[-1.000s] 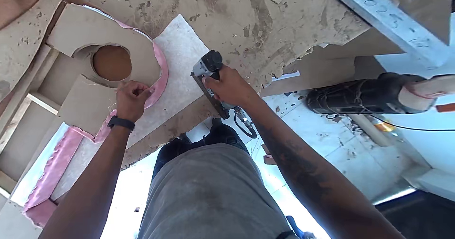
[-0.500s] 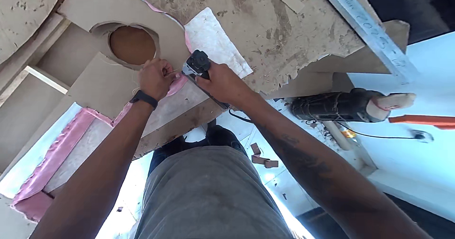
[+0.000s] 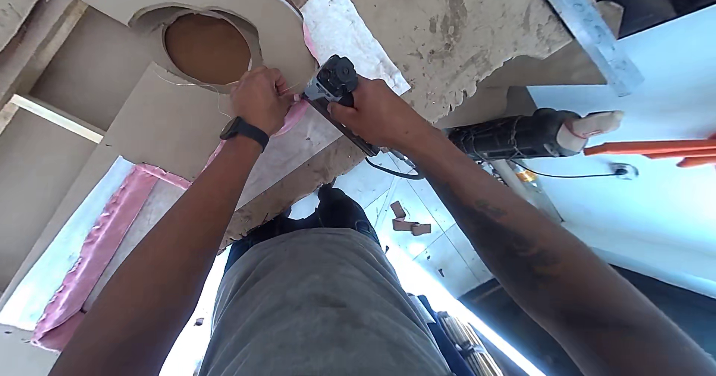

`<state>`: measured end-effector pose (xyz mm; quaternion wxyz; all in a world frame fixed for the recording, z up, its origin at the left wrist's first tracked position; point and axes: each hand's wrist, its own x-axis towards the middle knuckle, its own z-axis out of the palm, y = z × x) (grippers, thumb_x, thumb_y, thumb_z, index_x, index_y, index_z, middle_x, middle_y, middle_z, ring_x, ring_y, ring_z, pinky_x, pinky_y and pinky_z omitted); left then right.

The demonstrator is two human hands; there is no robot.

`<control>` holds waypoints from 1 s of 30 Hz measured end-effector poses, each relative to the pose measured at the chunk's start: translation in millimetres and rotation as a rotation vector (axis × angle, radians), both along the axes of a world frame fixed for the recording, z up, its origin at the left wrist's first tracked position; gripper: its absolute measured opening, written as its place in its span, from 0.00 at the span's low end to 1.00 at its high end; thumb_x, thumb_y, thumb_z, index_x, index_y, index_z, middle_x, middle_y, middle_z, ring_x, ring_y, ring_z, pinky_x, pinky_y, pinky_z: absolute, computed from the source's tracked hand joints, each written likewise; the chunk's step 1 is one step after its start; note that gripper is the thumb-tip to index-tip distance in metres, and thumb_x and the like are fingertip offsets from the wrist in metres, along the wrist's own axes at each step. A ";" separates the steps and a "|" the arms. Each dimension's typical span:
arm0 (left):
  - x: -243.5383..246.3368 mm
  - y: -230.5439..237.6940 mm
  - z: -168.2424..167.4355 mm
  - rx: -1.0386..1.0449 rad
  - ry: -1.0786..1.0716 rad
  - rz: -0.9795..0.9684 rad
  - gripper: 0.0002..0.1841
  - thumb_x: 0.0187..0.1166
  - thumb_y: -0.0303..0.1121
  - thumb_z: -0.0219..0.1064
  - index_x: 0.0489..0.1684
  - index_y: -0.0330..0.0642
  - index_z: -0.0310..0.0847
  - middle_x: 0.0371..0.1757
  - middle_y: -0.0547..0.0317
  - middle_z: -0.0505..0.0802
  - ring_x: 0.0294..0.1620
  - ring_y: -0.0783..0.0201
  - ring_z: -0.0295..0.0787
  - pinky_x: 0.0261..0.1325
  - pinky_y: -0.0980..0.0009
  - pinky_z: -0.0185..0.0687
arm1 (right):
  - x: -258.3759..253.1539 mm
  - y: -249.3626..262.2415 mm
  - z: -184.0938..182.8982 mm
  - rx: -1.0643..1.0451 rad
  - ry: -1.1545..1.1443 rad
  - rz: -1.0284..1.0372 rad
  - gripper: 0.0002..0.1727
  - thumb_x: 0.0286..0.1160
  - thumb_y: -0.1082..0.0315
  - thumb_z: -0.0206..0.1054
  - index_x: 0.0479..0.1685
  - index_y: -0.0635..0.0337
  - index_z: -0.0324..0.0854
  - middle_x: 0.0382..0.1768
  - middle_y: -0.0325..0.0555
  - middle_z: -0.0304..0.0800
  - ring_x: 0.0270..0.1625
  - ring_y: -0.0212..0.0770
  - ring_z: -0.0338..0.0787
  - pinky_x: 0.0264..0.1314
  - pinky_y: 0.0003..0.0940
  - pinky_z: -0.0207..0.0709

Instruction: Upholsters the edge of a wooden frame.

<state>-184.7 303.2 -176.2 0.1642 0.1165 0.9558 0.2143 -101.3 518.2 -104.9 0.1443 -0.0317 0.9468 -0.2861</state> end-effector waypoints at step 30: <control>-7.6 0.1 10.6 -0.022 -0.038 -0.003 0.15 0.69 0.52 0.74 0.38 0.52 0.88 0.36 0.56 0.92 0.41 0.50 0.91 0.42 0.40 0.82 | 47.3 -43.8 -2.9 -0.067 -0.048 -0.108 0.13 0.81 0.50 0.63 0.53 0.45 0.79 0.24 0.32 0.85 0.24 0.32 0.87 0.26 0.40 0.83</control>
